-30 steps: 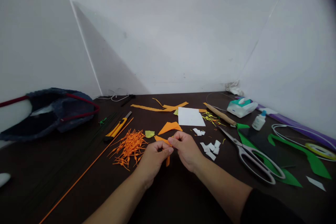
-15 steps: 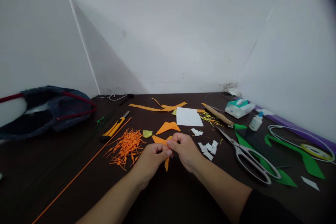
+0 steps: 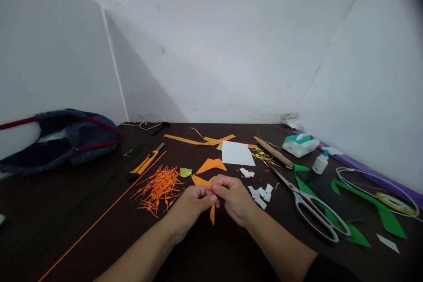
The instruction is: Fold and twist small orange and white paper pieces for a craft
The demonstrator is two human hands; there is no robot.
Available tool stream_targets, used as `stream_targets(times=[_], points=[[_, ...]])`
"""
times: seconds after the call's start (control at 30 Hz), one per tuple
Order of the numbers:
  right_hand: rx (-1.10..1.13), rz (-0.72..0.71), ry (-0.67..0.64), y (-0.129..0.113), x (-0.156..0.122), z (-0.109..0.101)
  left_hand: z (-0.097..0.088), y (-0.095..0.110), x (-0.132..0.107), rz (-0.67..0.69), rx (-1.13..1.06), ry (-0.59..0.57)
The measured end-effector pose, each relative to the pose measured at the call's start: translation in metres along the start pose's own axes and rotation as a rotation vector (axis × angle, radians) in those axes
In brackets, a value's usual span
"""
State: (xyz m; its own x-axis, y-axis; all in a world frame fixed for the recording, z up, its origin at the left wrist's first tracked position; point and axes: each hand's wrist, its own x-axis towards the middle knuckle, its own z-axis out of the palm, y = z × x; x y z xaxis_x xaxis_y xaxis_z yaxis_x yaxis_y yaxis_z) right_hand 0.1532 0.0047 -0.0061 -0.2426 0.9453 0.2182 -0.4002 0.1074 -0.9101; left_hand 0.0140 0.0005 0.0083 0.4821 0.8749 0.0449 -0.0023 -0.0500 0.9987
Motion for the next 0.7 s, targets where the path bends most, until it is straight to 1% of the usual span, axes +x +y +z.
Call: stream_targets(times=[0.07,0.23,0.3,0.37,0.43,0.47,0.53,0.63,0.7], points=[[-0.038,-0.015,0.014,0.000,0.000,0.000,0.000,0.000,0.000,-0.012,0.001,-0.007],[-0.181,0.013,0.077,0.004,0.002,-0.002,-0.002,-0.004,0.000,-0.090,0.083,0.017],[-0.264,0.007,0.131,0.003,0.002,-0.003,-0.004,-0.005,-0.001,-0.107,0.114,0.021],[-0.345,-0.022,0.211,0.002,0.002,-0.003,-0.005,-0.006,-0.002,-0.110,0.144,0.012],[-0.394,-0.057,0.287,0.001,0.002,-0.003,-0.005,-0.005,-0.003,-0.092,0.171,0.008],[-0.399,-0.065,0.299,0.001,0.002,-0.004,-0.005,-0.004,-0.003,-0.078,0.175,0.012],[-0.351,-0.059,0.253,0.000,0.002,-0.006,-0.004,-0.001,-0.003,-0.064,0.159,0.021],[-0.162,-0.018,0.088,0.000,0.001,-0.010,-0.003,0.003,-0.003,-0.055,0.096,0.027],[-0.071,0.005,0.004,0.000,0.000,-0.012,-0.003,0.004,-0.003,-0.037,0.052,0.037]])
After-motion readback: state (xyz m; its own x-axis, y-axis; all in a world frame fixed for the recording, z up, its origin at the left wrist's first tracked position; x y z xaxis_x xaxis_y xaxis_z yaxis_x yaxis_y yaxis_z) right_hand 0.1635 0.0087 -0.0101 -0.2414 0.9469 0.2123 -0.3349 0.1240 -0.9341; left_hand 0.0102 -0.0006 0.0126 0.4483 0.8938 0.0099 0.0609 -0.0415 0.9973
